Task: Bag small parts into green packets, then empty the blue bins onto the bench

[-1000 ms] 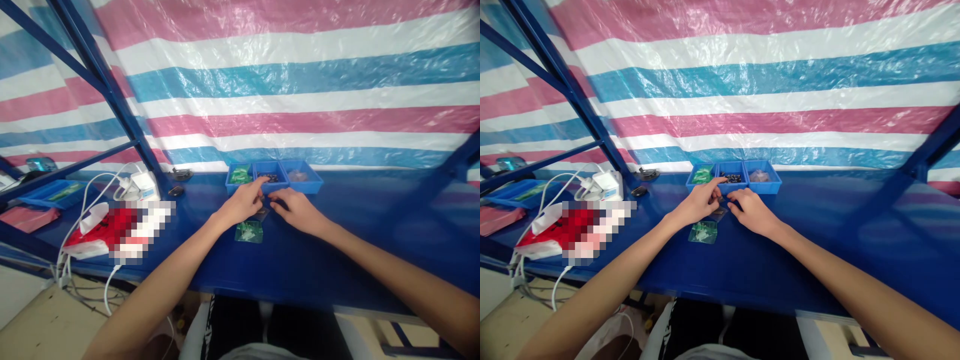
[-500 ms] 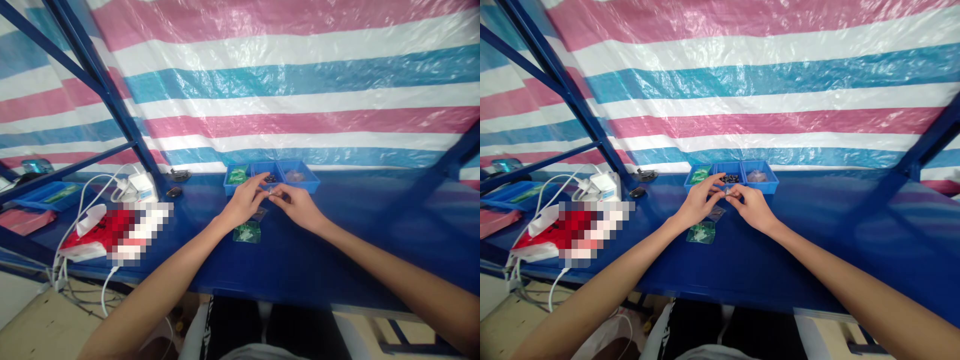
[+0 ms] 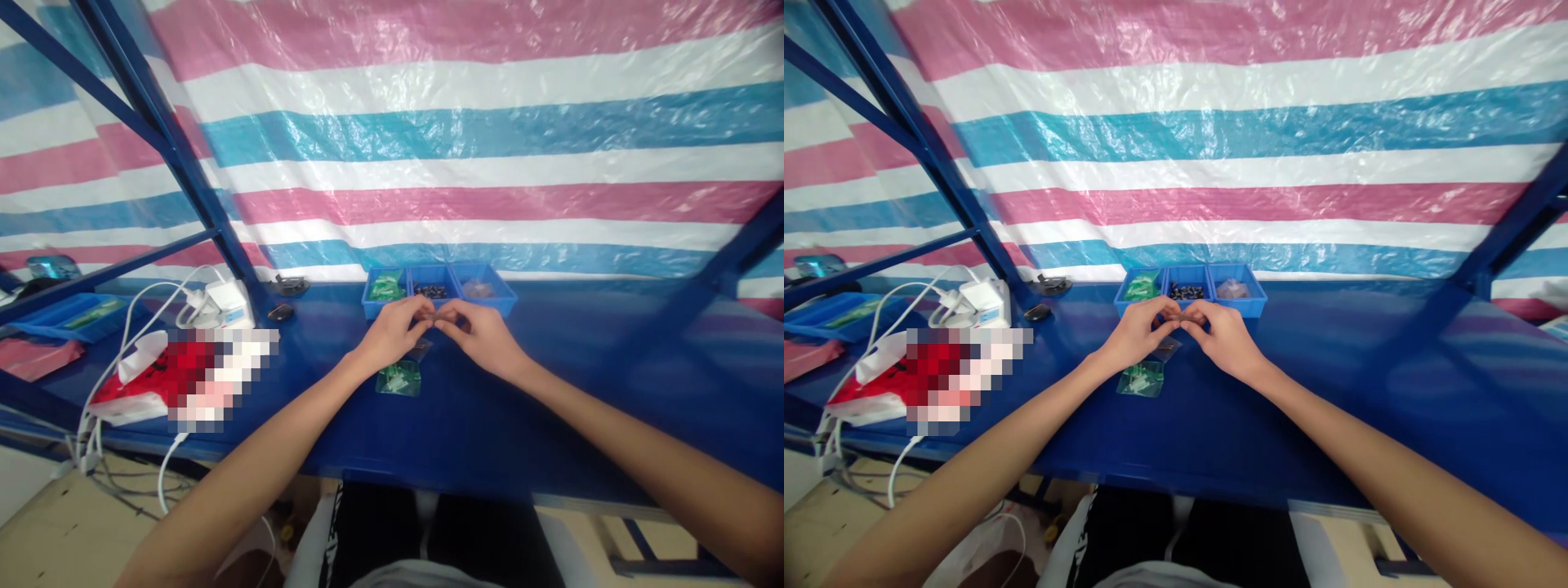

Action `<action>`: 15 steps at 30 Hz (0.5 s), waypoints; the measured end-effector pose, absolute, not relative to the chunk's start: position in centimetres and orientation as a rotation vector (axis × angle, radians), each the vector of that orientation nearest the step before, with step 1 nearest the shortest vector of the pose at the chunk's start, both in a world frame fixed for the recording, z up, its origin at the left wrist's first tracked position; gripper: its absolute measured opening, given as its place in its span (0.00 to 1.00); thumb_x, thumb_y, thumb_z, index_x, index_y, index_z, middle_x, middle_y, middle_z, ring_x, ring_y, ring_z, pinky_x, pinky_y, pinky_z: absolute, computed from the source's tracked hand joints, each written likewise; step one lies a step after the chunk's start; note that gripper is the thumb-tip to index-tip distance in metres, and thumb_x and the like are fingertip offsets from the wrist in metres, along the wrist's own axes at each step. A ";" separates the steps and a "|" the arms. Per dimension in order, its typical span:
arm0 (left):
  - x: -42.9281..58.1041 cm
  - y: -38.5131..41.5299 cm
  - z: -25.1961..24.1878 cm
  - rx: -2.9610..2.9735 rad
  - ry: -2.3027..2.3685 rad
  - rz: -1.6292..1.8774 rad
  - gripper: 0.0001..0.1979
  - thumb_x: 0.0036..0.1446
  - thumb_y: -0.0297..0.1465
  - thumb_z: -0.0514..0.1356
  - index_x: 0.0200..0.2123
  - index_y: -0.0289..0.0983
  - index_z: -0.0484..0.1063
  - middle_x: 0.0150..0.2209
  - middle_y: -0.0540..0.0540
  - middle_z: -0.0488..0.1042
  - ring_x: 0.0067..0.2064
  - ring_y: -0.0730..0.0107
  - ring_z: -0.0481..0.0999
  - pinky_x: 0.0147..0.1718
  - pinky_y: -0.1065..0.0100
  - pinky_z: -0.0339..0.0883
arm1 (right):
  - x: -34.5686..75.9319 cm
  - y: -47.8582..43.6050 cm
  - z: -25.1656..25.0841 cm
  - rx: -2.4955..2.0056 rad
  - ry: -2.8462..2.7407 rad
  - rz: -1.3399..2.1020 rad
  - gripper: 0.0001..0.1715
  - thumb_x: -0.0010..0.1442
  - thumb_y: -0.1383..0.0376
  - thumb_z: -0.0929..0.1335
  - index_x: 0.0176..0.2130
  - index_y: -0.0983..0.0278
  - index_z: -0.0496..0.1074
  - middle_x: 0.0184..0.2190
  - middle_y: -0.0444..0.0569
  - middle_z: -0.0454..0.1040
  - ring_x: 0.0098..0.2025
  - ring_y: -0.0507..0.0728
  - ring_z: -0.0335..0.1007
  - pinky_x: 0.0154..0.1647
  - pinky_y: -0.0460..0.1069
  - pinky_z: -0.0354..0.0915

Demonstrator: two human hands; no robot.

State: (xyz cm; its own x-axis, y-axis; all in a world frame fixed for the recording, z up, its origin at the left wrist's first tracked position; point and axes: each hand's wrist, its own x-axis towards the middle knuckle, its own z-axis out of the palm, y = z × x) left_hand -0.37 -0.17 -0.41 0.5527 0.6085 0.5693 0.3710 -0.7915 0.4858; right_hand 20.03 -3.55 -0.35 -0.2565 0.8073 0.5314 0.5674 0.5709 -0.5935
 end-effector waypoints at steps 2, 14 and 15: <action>-0.4 -0.2 -0.4 2.506 0.829 1.088 0.03 0.66 0.28 0.62 0.43 0.38 0.73 0.40 0.47 0.77 0.41 0.68 0.77 0.41 0.67 0.70 | 20.0 -3.6 -0.3 -1.087 -1.967 0.330 0.07 0.66 0.61 0.68 0.38 0.61 0.75 0.33 0.47 0.81 0.31 0.57 0.73 0.34 0.51 0.65; -0.4 -0.2 0.0 2.594 0.866 1.051 0.11 0.72 0.33 0.55 0.42 0.39 0.78 0.38 0.47 0.80 0.38 0.67 0.78 0.39 0.66 0.66 | 20.7 -3.1 -0.1 -1.103 -1.989 0.186 0.06 0.66 0.63 0.68 0.38 0.60 0.75 0.34 0.49 0.80 0.35 0.59 0.74 0.39 0.53 0.67; -0.4 -0.2 0.0 2.608 0.871 1.043 0.11 0.72 0.33 0.55 0.42 0.38 0.78 0.38 0.47 0.80 0.38 0.67 0.78 0.39 0.66 0.66 | 20.7 -3.1 -0.1 -1.104 -1.985 0.185 0.06 0.66 0.64 0.68 0.38 0.61 0.76 0.35 0.49 0.80 0.35 0.59 0.75 0.40 0.53 0.67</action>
State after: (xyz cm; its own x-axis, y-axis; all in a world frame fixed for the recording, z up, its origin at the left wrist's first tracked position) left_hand -0.42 -0.24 0.02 0.5771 0.5909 0.5637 0.4492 -0.8061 0.3852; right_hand 20.68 -3.08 -0.09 -0.2630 0.7582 0.5966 0.6349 0.6016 -0.4847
